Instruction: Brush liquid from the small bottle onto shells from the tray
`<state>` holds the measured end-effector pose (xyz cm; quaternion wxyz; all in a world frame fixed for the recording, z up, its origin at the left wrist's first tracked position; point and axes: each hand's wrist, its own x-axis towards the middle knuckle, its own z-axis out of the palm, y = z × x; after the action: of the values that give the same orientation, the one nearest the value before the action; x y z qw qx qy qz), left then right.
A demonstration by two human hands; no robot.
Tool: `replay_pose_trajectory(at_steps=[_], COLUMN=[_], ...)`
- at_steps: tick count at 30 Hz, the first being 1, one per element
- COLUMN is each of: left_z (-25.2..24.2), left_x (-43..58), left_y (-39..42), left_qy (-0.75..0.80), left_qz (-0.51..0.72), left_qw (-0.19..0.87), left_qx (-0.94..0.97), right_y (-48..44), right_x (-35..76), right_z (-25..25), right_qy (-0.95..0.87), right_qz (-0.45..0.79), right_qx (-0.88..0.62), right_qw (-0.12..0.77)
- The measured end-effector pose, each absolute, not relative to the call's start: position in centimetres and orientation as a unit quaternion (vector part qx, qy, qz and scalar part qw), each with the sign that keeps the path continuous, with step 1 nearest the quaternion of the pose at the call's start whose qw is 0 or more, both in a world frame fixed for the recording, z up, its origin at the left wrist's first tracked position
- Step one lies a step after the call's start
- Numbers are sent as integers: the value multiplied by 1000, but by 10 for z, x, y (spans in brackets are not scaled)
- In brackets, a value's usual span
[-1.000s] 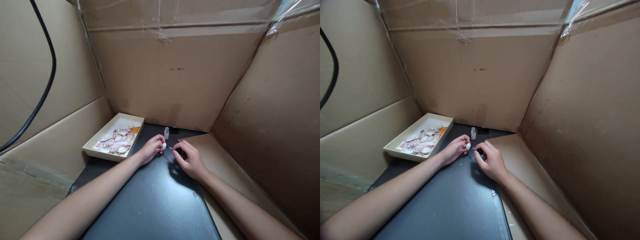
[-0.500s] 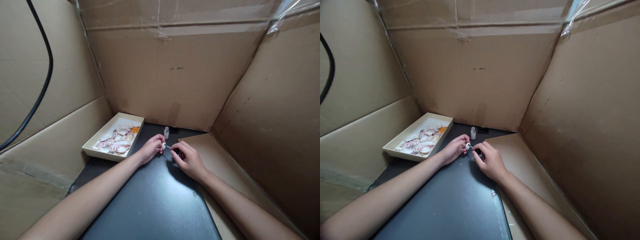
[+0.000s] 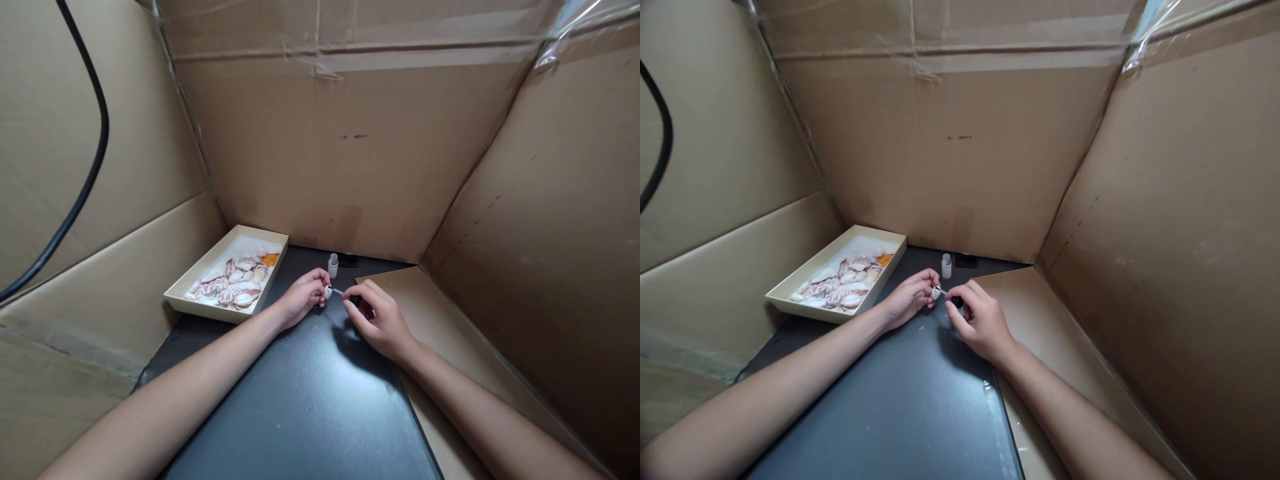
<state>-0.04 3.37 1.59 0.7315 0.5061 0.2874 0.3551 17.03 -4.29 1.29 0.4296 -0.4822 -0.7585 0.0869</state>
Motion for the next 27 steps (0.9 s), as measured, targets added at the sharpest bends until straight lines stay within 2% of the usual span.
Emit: replay_pose_trajectory(at_steps=[22,27], left_z=[16,16], left_x=[-1,0], left_y=[34,34], left_qy=[291,289], left_qz=[356,360], left_qw=[730,733], left_qx=[504,499], right_y=[-44,-44], right_x=[169,170], right_z=[14,14], right_qy=[-775,-772], right_qz=[96,95], right_qx=[-474,-465], right_qw=[406,423])
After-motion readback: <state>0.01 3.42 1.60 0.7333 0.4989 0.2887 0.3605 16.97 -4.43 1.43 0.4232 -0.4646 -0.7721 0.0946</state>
